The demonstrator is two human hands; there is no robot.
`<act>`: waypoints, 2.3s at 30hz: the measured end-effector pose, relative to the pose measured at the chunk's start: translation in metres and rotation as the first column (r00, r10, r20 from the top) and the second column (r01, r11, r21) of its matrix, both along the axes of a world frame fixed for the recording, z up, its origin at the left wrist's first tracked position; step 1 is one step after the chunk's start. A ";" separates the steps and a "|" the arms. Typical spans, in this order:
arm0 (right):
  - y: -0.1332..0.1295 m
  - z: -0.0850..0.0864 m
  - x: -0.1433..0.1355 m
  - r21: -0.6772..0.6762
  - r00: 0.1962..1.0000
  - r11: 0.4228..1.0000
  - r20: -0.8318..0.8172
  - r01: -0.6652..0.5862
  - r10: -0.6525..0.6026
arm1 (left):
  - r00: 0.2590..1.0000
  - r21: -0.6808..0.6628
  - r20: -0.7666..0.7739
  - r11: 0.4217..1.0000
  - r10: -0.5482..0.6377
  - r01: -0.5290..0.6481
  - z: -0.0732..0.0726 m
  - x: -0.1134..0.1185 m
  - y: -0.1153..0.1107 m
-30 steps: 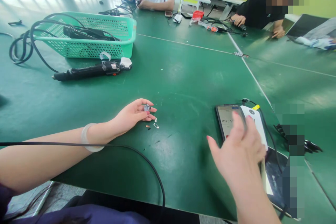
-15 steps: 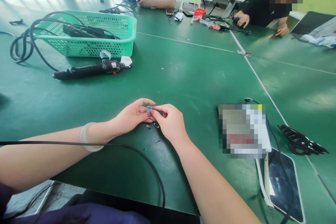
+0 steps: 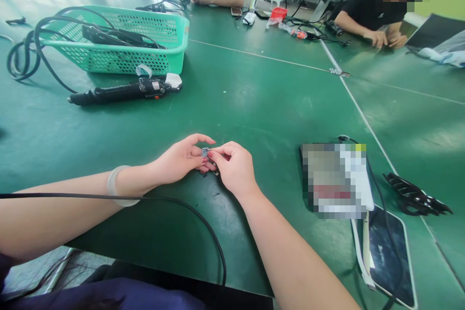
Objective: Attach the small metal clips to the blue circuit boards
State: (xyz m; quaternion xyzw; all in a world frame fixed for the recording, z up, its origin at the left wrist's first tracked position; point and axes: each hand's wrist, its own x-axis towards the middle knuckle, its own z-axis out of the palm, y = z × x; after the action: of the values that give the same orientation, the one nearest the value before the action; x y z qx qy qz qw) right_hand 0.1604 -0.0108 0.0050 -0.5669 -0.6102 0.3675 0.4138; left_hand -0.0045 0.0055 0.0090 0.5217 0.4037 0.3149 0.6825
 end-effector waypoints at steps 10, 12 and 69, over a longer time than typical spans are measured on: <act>-0.001 0.000 0.000 0.038 0.998 0.998 -0.038 0.054 -0.052 | 1.000 0.048 0.010 0.999 -0.023 0.023 -0.006 0.000 0.000; -0.001 0.000 0.002 0.016 0.997 0.999 -0.071 0.034 -0.033 | 0.999 0.047 0.009 0.998 -0.032 0.032 -0.007 -0.001 0.000; -0.016 0.009 0.013 -0.165 0.811 0.976 0.545 -0.142 0.210 | 0.977 0.071 -0.012 0.974 0.214 -0.213 0.003 0.001 0.006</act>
State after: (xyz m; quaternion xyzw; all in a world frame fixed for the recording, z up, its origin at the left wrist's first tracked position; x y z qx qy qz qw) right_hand 0.1730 -0.0271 0.0145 -0.6137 -0.7318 0.2570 0.1473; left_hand -0.0036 0.0116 0.0117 0.5018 0.4530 0.3950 0.6220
